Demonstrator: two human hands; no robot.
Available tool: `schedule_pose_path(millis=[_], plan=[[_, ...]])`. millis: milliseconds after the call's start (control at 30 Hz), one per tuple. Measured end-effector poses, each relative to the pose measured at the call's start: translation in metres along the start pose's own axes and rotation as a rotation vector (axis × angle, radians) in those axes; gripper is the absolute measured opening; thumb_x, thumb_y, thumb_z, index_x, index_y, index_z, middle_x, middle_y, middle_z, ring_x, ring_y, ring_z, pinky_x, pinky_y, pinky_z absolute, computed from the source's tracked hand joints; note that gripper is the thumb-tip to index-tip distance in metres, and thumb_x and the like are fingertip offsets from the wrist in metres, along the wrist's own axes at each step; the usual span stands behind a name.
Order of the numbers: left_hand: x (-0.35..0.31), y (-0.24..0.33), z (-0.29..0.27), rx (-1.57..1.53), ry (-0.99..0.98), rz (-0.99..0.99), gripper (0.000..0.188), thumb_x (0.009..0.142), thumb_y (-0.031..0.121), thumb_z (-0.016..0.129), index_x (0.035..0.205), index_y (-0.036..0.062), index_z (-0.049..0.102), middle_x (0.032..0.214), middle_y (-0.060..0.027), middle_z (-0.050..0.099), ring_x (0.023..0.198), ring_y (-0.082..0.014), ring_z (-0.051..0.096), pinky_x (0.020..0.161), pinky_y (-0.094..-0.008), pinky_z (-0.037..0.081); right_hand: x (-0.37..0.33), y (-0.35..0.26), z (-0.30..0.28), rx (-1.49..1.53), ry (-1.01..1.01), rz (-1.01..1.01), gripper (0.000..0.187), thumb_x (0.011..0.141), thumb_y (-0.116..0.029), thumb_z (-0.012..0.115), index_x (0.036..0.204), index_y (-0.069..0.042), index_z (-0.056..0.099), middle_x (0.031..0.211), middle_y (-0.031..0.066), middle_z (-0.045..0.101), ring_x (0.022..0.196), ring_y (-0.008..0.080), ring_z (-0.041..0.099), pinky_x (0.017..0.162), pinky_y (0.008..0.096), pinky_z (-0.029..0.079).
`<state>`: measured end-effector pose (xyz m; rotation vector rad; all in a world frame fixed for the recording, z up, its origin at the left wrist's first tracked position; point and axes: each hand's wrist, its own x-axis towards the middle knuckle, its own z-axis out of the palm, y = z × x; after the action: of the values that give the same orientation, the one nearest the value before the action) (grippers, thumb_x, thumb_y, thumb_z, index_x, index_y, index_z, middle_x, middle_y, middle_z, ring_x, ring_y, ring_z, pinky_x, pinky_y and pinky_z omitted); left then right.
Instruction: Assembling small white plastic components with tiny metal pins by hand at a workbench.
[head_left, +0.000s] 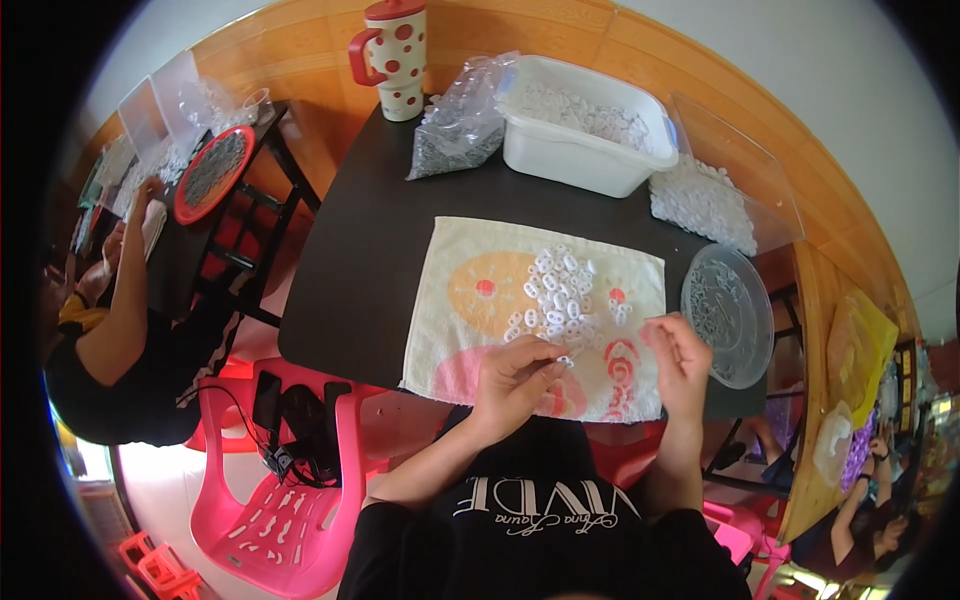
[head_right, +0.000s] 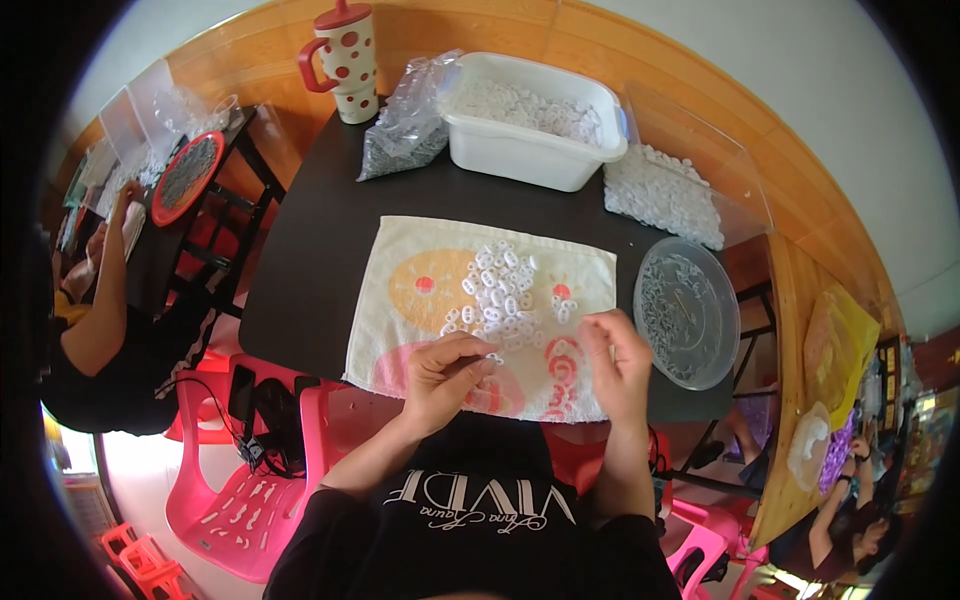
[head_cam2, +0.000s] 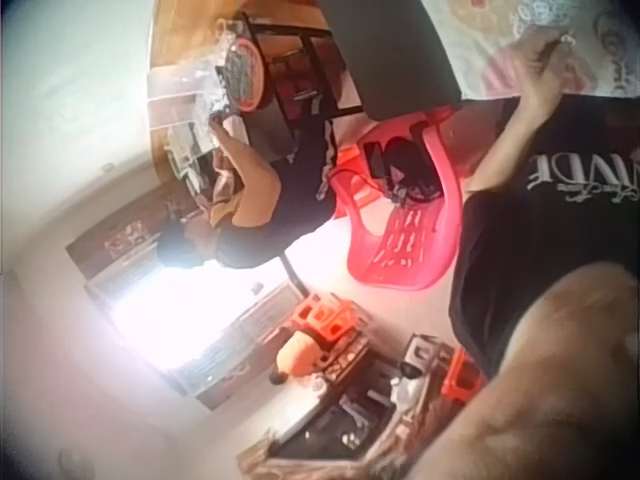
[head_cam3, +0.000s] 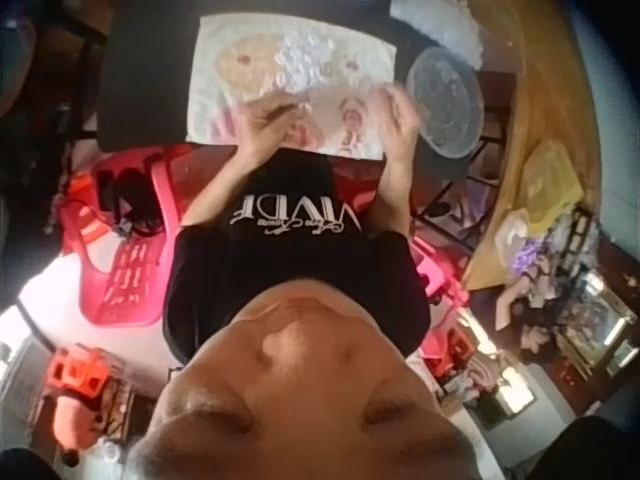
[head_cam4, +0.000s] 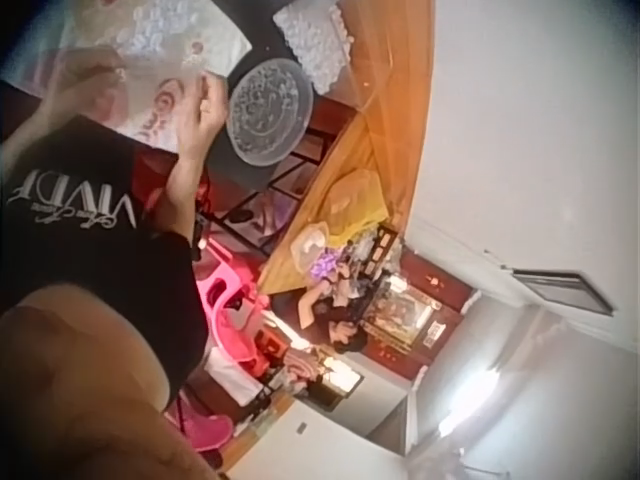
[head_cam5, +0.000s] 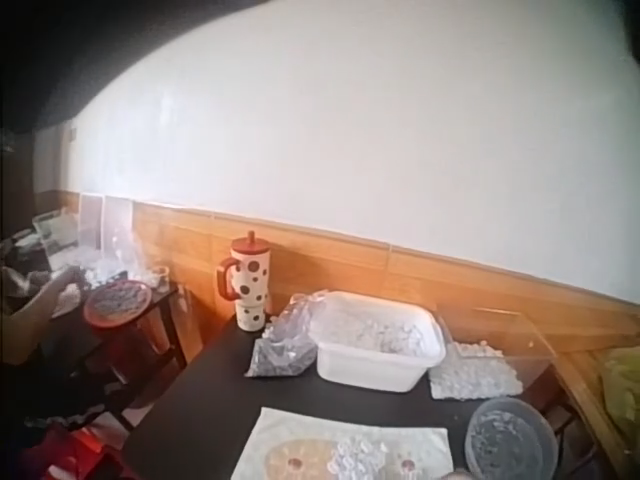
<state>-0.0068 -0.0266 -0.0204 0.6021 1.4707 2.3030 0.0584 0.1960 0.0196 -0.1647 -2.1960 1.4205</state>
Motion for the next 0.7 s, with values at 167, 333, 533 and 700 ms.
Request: schedule_pose_path(millis=[167,333,533,700], plan=[[0.000,-0.001,-0.001,-0.052,0.028,-0.017,0.018,0.088,-0.011,0.061,0.102,-0.0036,0.068,0.092,-0.0069,0.066,0.076,-0.0097,0.066,0.063,-0.0203,0.053,-0.007,-0.004,-0.017,-0.235,-0.006,-0.062,0.011,0.085,0.008,0.062,0.094,0.002,0.065,0.084,0.0065,0.060,0.075,0.0137,0.058,0.068,0.0252,0.045],[0.000,-0.001,-0.002,-0.039,0.015,-0.090,0.016,0.089,-0.010,0.061,0.102,-0.0041,0.068,0.090,-0.0076,0.067,0.076,-0.0096,0.066,0.062,-0.0206,0.053,-0.007,-0.009,-0.001,-0.640,-0.131,-0.263,0.016,0.079,0.005,0.064,0.093,-0.001,0.067,0.085,0.0130,0.059,0.079,0.0310,0.060,0.070,0.0362,0.048],[-0.002,-0.003,-0.001,0.001,-0.008,-0.097,0.019,0.089,-0.009,0.062,0.106,-0.0018,0.068,0.090,-0.0047,0.067,0.074,-0.0073,0.063,0.062,-0.0200,0.051,-0.011,-0.006,0.006,-0.661,-0.208,-0.250,0.022,0.076,0.003,0.063,0.096,-0.004,0.068,0.091,0.0113,0.059,0.085,0.0318,0.059,0.072,0.0408,0.048],[-0.002,-0.002,0.002,0.027,0.025,-0.098,0.025,0.089,-0.008,0.062,0.112,0.0007,0.068,0.091,-0.0027,0.065,0.072,-0.0054,0.060,0.062,-0.0198,0.049,-0.018,-0.006,0.014,-0.588,-0.228,-0.297,0.025,0.074,0.007,0.061,0.096,-0.004,0.068,0.091,0.0113,0.058,0.085,0.0312,0.058,0.071,0.0403,0.049]])
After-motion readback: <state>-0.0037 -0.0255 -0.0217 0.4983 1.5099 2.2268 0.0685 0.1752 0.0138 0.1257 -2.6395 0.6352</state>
